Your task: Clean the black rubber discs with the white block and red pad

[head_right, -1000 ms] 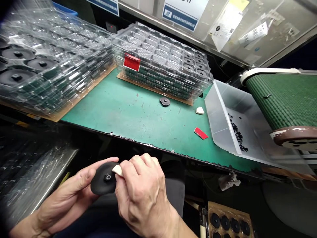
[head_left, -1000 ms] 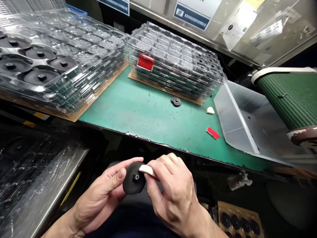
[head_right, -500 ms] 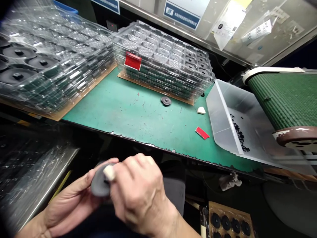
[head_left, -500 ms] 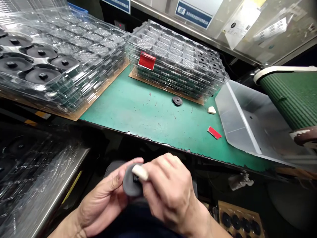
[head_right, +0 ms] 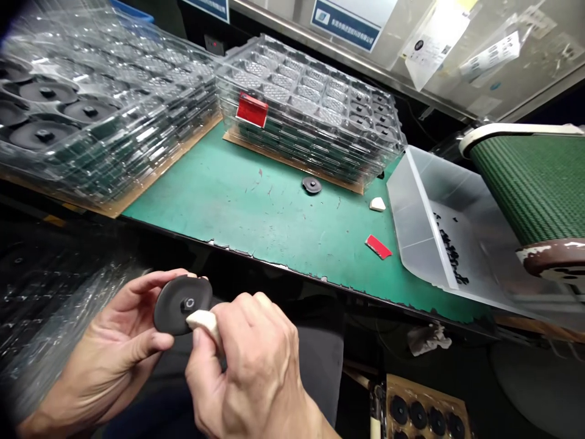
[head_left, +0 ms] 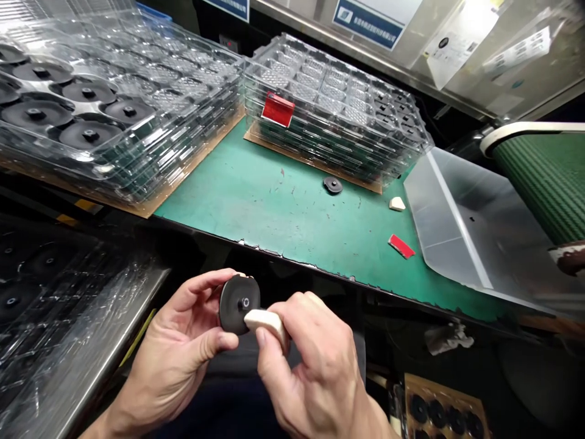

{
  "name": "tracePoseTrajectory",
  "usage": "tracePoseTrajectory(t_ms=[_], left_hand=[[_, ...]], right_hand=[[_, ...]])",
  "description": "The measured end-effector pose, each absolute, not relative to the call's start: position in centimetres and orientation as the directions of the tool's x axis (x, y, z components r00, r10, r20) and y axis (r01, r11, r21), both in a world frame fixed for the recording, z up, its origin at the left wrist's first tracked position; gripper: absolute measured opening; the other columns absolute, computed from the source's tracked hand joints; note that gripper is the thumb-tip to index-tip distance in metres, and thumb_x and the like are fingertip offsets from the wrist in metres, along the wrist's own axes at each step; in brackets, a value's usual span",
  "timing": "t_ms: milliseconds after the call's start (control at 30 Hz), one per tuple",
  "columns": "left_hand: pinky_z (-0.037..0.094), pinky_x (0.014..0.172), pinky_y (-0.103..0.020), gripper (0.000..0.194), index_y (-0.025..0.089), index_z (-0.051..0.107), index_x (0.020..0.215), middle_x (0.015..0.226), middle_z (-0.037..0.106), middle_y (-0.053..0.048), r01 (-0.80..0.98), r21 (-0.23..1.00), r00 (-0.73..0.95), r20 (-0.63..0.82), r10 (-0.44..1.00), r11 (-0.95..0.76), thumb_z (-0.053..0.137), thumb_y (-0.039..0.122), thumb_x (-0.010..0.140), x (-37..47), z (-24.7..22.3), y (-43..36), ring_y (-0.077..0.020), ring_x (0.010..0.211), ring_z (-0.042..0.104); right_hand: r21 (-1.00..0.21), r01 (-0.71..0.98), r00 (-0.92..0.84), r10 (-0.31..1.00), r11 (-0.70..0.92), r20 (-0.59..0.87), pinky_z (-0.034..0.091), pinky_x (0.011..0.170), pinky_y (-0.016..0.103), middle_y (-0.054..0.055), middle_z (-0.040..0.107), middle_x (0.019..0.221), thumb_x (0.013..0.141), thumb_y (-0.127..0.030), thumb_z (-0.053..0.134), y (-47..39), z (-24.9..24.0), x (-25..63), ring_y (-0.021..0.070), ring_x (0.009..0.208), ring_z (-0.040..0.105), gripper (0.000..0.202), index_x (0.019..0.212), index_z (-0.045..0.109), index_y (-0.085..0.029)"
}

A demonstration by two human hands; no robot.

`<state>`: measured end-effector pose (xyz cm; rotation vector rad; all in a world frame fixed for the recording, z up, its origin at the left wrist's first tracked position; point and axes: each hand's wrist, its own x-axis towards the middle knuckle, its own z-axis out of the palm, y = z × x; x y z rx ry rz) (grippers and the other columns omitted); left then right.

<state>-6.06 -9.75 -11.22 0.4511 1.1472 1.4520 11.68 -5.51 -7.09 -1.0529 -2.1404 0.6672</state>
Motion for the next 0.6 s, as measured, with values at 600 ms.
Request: tracePoseTrajectory(t_ms=[600], left_hand=[[0.056, 0.113, -0.028, 0.06, 0.035, 0.077, 0.138, 0.143, 0.08, -0.005, -0.771, 0.488, 0.095, -0.548, 0.831, 0.409, 0.095, 0.039, 0.081, -5.7, -10.6, -10.3, -0.0322, 0.143, 0.065]], right_hand=[[-0.455, 0.803, -0.195, 0.89, 0.386, 0.411, 0.046, 0.115, 0.06, 0.023, 0.069, 0.139, 0.104, -0.01, 0.048, 6.3, -14.4, 20.9, 0.0365, 0.13, 0.064, 0.041, 0.137, 0.071, -0.015]])
